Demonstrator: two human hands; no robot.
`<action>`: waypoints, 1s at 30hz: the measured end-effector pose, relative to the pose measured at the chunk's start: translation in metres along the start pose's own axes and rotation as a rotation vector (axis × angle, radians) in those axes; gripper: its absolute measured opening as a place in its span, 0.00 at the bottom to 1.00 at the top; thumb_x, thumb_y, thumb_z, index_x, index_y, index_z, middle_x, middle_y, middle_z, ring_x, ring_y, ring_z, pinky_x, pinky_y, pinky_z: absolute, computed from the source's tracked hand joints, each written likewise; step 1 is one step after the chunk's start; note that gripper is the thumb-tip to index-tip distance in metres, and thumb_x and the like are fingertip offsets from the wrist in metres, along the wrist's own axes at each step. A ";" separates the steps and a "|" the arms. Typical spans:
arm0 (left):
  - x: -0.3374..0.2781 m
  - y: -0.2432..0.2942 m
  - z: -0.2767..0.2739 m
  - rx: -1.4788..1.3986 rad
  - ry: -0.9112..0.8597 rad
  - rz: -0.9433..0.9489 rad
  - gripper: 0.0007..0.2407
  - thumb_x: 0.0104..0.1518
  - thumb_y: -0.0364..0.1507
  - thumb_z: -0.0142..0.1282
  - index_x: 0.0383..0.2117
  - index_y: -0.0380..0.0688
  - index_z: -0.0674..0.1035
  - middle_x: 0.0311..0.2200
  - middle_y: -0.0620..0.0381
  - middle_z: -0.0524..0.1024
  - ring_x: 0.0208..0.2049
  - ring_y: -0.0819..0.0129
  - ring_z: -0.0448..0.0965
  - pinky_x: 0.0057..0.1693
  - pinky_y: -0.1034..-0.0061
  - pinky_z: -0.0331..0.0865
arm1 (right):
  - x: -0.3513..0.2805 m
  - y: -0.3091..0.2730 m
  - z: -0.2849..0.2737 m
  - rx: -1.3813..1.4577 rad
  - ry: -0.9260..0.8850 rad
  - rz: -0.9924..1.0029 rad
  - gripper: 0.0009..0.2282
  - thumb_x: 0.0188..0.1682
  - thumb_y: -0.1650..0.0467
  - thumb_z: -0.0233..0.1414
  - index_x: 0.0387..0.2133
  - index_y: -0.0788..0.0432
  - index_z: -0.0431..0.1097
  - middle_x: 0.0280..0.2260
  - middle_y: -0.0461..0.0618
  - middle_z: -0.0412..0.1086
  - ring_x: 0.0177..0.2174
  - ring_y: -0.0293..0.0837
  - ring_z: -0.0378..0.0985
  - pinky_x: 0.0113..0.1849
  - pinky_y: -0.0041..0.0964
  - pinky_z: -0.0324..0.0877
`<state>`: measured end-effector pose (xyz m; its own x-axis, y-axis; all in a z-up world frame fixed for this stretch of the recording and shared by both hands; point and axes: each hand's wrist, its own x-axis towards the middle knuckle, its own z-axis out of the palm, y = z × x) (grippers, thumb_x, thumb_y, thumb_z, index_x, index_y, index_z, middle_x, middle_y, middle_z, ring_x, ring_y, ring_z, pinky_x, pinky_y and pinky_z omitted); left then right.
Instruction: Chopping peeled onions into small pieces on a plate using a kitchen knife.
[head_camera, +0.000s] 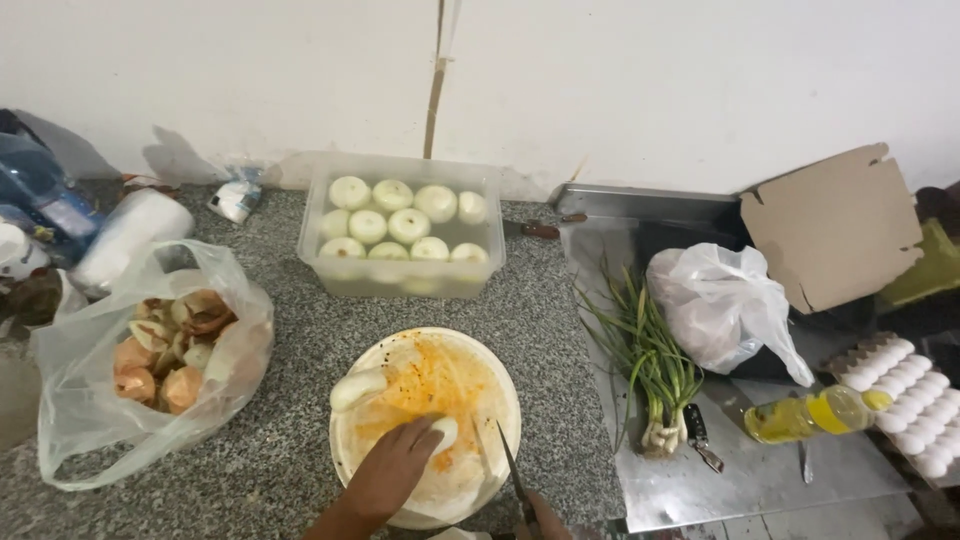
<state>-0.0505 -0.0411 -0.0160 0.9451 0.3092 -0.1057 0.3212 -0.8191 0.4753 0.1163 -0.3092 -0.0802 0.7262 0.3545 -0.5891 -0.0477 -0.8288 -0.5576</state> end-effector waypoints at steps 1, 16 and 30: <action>0.009 0.002 0.003 -0.003 -0.004 0.006 0.24 0.60 0.18 0.49 0.65 0.45 0.65 0.69 0.45 0.56 0.66 0.44 0.59 0.64 0.52 0.60 | -0.014 -0.021 -0.016 0.002 0.005 0.007 0.22 0.49 0.64 0.57 0.59 0.31 0.70 0.48 0.34 0.81 0.47 0.30 0.86 0.52 0.23 0.72; 0.059 -0.009 0.027 0.176 0.075 0.196 0.30 0.45 0.11 0.58 0.59 0.43 0.71 0.62 0.44 0.65 0.58 0.45 0.68 0.57 0.55 0.69 | -0.015 -0.119 -0.021 -0.275 -0.085 -0.449 0.23 0.58 0.61 0.43 0.69 0.35 0.54 0.49 0.52 0.72 0.45 0.54 0.76 0.42 0.46 0.70; 0.062 -0.014 0.028 0.278 0.067 0.250 0.29 0.44 0.13 0.59 0.57 0.44 0.71 0.58 0.49 0.67 0.54 0.49 0.70 0.48 0.59 0.76 | -0.029 -0.142 -0.033 -0.271 -0.209 -0.281 0.23 0.59 0.63 0.42 0.69 0.37 0.53 0.59 0.45 0.67 0.52 0.51 0.73 0.45 0.43 0.68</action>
<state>0.0050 -0.0240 -0.0537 0.9933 0.1066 0.0452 0.0940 -0.9703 0.2228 0.1244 -0.2166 0.0354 0.5295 0.6390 -0.5579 0.3335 -0.7616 -0.5557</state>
